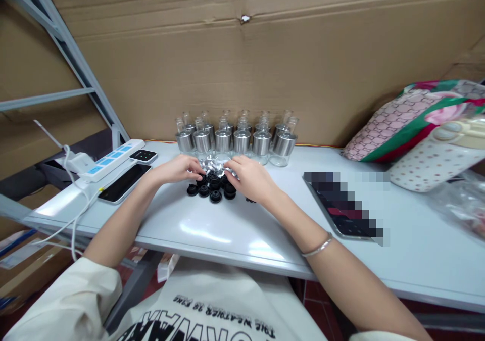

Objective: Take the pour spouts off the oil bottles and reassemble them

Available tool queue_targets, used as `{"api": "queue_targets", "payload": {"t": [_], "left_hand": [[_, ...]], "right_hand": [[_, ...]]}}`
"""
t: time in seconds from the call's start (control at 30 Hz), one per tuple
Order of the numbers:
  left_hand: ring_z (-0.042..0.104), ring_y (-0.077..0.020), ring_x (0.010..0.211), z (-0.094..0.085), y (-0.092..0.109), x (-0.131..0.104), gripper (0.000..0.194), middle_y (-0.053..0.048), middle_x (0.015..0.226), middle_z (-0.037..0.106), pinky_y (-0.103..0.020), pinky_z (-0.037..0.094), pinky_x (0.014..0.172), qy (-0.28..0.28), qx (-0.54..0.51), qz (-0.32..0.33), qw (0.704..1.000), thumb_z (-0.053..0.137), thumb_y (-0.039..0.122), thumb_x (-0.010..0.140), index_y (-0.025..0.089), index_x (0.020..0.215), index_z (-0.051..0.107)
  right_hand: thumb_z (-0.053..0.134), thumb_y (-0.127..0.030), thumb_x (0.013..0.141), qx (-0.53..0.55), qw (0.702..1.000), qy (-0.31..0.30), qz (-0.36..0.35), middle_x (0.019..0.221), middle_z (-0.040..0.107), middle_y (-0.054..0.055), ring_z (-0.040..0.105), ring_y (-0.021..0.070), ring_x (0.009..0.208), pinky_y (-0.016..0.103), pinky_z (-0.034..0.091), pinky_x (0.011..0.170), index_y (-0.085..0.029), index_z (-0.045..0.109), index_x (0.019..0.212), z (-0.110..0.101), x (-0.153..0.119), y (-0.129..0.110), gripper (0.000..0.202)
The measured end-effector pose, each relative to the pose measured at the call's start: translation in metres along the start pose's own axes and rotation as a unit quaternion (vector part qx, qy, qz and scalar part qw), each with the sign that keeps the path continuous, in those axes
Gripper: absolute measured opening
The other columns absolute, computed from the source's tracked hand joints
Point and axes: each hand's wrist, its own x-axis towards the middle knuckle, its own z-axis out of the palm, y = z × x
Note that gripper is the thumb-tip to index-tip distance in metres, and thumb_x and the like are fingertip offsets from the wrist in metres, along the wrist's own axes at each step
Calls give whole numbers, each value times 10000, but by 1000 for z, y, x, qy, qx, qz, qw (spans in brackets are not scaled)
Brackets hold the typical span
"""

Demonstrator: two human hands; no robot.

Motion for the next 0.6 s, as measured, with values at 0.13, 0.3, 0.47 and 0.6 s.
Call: {"api": "queue_targets", "payload": {"t": [0.13,0.3,0.47,0.6], "left_hand": [[626,-174,763,2,-3,-1,209,-57,881,704,-243,433,670,1,-10,-6,1000,603,295,784,176,890,738],[619,-157,677,2,4,-1,374,-35,826,704,-237,440,645,12,-56,-65,996,547,382,835,180,1134,643],[634,-184,715,-15,-35,-22,362,-74,903,678,-284,455,711,131,1,-171,976,387,424,912,178,1054,611],[592,-373,940,-41,-105,-67,307,-202,915,652,-455,429,759,238,149,-445,851,374,318,883,109,887,599]], "right_hand": [[478,-217,900,33,999,-10,42,864,701,72,642,181,684,289,466,623,-167,646,986,1,-1,0,195],[489,-220,895,13,999,-5,48,858,709,56,646,181,687,282,450,606,-172,647,999,-3,0,-3,195],[498,-267,911,4,999,19,34,856,718,51,657,184,740,276,447,619,-176,651,966,-8,2,-3,187],[499,-278,914,7,998,45,45,856,720,49,656,172,747,265,442,622,-178,655,950,-11,3,0,188]]}}
